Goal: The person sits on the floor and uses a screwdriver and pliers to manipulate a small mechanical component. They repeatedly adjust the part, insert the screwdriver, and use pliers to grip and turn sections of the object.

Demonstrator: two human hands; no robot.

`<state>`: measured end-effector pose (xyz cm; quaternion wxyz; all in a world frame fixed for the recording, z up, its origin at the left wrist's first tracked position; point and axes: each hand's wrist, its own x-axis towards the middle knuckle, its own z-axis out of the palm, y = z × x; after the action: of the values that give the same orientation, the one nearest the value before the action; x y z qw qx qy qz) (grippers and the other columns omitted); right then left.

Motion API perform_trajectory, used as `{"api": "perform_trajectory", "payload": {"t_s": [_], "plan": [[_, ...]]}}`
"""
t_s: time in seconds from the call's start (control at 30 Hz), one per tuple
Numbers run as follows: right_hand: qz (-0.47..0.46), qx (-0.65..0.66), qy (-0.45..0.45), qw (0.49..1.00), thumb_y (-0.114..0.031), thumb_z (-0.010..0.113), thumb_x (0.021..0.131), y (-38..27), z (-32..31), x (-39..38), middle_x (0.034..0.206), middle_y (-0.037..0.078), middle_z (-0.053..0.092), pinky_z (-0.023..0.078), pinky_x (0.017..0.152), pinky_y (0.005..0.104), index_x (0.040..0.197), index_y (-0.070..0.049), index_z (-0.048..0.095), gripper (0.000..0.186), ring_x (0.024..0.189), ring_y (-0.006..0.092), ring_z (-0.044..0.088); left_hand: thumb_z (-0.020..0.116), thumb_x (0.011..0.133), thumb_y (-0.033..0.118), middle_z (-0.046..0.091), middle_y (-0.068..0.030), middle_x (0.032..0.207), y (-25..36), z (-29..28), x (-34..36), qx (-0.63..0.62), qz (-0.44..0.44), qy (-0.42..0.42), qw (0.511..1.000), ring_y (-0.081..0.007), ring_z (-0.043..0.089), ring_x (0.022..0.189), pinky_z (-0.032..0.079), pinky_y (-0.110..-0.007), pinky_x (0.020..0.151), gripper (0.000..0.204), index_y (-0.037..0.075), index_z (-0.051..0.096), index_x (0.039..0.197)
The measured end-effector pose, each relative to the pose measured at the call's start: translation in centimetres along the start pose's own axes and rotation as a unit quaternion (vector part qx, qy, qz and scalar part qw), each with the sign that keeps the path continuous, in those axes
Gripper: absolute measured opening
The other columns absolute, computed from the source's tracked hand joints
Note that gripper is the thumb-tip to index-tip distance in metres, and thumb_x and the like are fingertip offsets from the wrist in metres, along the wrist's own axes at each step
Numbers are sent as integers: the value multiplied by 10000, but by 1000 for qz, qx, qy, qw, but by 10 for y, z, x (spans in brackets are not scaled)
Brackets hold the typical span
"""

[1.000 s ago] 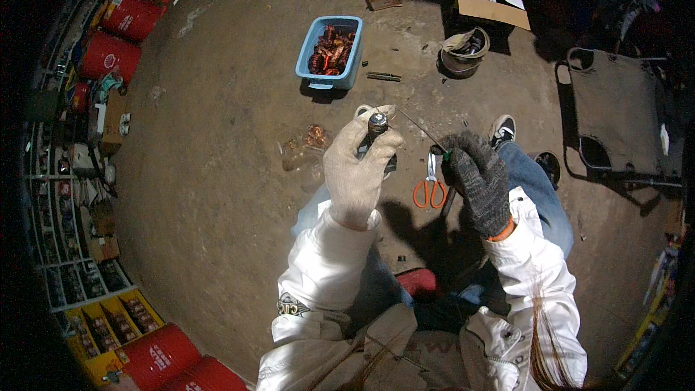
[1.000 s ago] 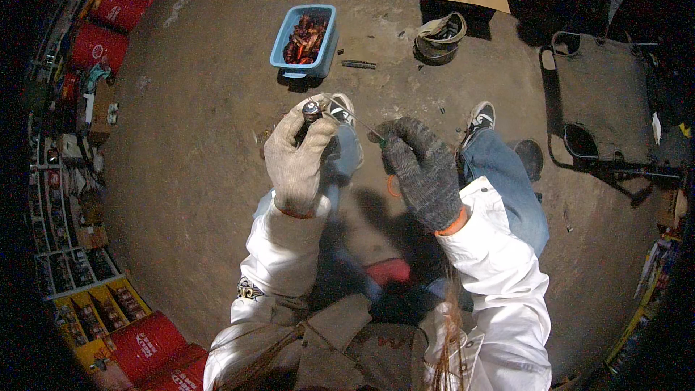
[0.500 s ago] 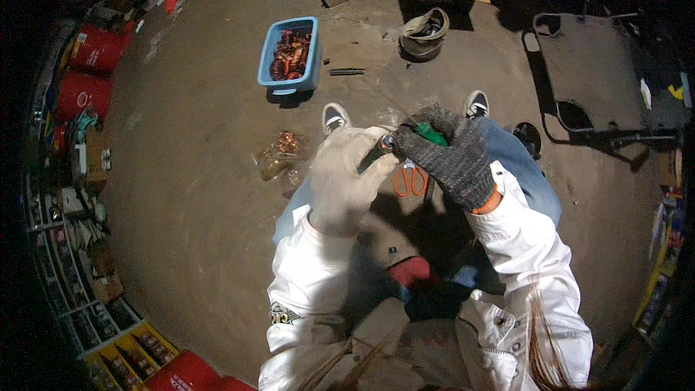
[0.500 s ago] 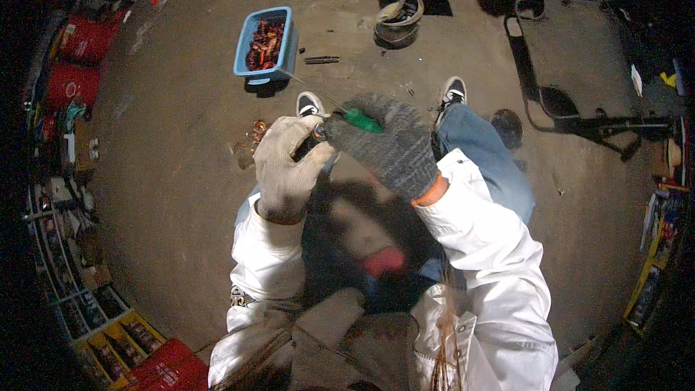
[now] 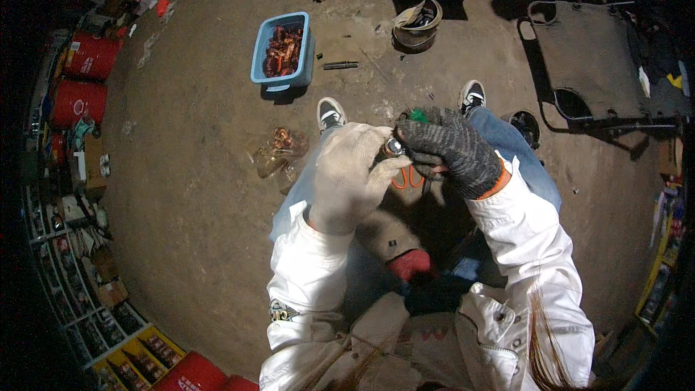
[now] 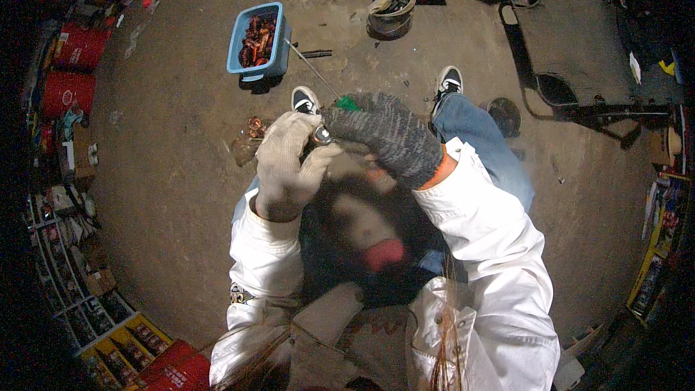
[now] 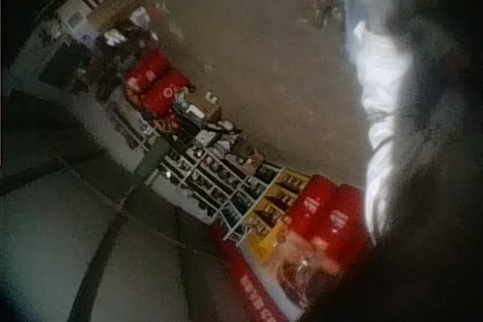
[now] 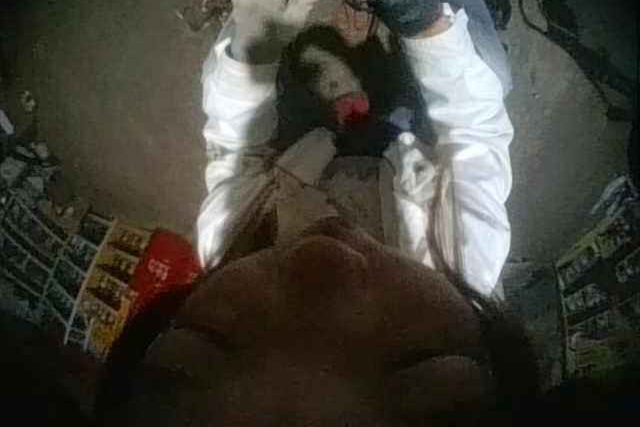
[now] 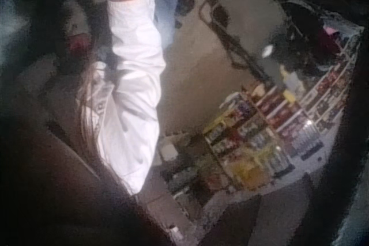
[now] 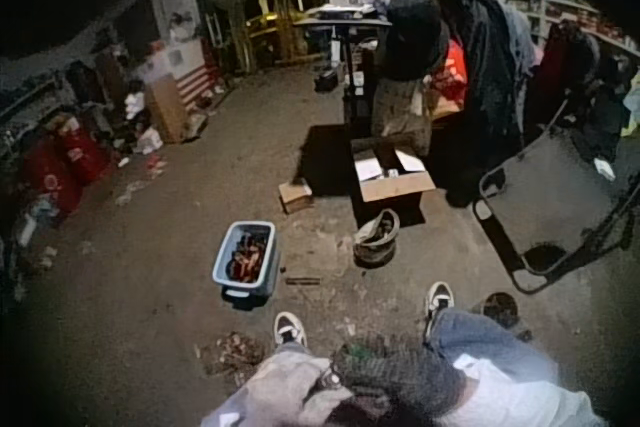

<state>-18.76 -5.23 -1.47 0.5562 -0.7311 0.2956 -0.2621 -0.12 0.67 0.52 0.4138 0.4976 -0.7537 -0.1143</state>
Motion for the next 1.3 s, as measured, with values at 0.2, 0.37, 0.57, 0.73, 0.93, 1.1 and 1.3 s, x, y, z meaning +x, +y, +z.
{"api": "perform_trajectory", "payload": {"t_s": [0.2,0.37,0.57,0.73,0.93,1.1,1.3], "plan": [[17,20,4,1000,-64,642,772,-7,5,-12,982,156,644,515,691,379,1208,-92,598,439,822,309,633,769,660,99,615,-122,825,2,1,3,-68,-6,7,998,-301,603,767,485,-382,708,264,22,617,861],[33,28,6,999,-38,635,754,-6,8,-11,997,156,645,505,690,391,1223,-89,584,474,825,310,628,751,678,76,606,-110,808,5,2,0,-128,-59,7,990,-269,603,769,481,-335,718,257,6,614,885],[85,56,10,995,-7,627,733,-5,1,-5,1015,156,647,493,689,406,1241,-86,567,518,829,311,622,648,797,97,627,-70,857,8,-5,-5,-395,-344,-82,848,-157,594,807,468,-261,759,213,-16,612,973],[71,-20,46,996,-9,617,735,-12,-2,-7,973,123,645,482,670,406,1203,-107,588,479,811,311,608,635,831,124,641,-74,882,10,0,-4,-332,-321,-82,883,-139,603,817,478,-263,757,214,-8,625,1000],[100,-108,37,988,-86,623,761,-19,2,-6,1080,121,630,493,741,415,1158,-169,639,406,900,330,607,695,784,103,654,-120,897,9,1,-2,-174,-263,-29,949,-218,637,816,494,-299,748,238,-1,639,990],[31,-142,61,987,-99,628,774,-16,5,-6,1073,134,630,501,771,415,1156,-178,651,390,941,329,613,720,764,102,642,-135,888,3,-1,-2,-34,-135,-62,988,-267,631,818,493,-329,749,250,1,646,980],[57,-88,49,993,-120,652,799,-21,7,-7,1051,155,635,520,723,413,1167,-169,653,371,876,335,631,680,771,98,648,-156,923,4,1,-2,-77,-178,-7,981,-297,627,857,487,-349,782,250,1,652,1000]]}}
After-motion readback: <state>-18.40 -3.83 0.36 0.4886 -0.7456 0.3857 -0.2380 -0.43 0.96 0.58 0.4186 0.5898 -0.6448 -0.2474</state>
